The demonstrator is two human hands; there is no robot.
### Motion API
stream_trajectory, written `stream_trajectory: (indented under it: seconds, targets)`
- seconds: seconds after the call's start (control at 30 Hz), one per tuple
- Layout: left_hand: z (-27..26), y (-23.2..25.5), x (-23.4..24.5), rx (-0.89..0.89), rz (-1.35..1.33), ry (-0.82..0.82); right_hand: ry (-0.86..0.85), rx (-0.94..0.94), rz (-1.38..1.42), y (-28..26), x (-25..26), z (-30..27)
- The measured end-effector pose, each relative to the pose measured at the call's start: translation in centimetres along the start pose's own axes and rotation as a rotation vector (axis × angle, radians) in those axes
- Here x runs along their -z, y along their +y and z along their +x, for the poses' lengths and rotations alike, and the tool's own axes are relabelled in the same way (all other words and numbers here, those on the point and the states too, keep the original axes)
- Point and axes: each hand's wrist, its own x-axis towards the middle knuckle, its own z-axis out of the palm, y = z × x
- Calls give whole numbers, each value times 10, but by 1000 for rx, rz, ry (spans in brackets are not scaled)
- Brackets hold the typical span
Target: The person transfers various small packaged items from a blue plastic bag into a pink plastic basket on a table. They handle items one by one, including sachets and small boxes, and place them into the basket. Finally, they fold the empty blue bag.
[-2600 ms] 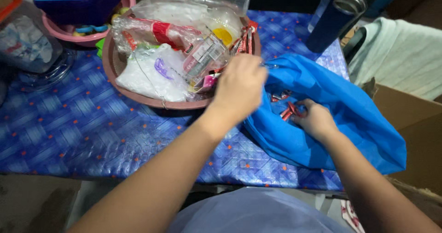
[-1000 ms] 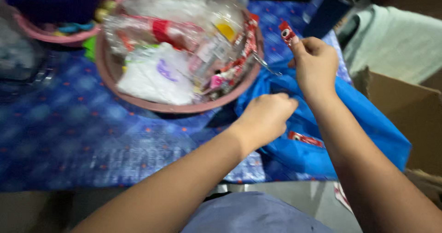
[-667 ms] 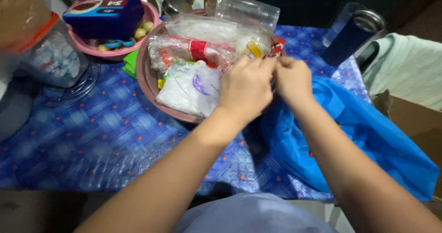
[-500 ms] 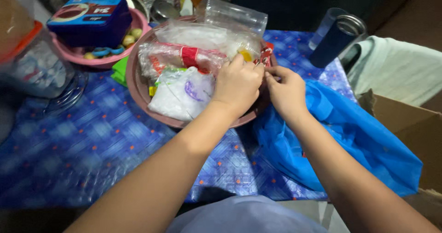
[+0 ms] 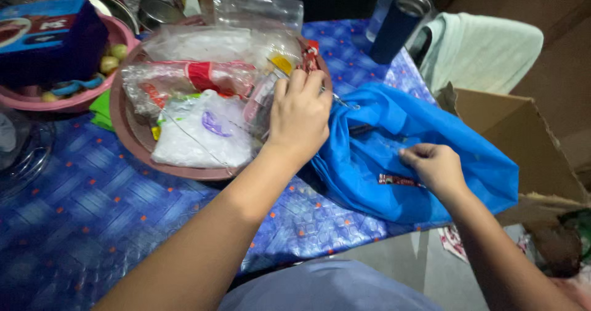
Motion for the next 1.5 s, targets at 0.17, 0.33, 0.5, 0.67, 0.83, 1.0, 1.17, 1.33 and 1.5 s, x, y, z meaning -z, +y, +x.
stream_trajectory:
  seconds: [0.17,0.33,0.5,0.67,0.83,1.0,1.17,1.33,1.5]
  targets:
    - [-22,45,-27,-66,-425,-266,-55,-22,37,17,9,-13]
    - [-48,106,-66,-218,-479,-643,-272,96,38,30,16,-8]
    - [-71,118,-73,-268,-313,-789,-274,358,-226,51,29,14]
    - [-82,105,-66,-271,-257,-789,-491,442,-255,65,26,35]
    - [-83,100,-71,-167,-191,-651,-492,519,-318,74,16,43]
    - [-79,94,-74,-62,-23,-785,-281,453,-250,67,4,51]
    - [-66,97,-68,31,-10,-781,-356,210,-137,54,8,66]
    - [-48,106,-70,344,-180,-840,-426,438,-148,42,9,66]
    - [-52,122,-97,394,-218,-907,-477,332,-301,49,-5,49]
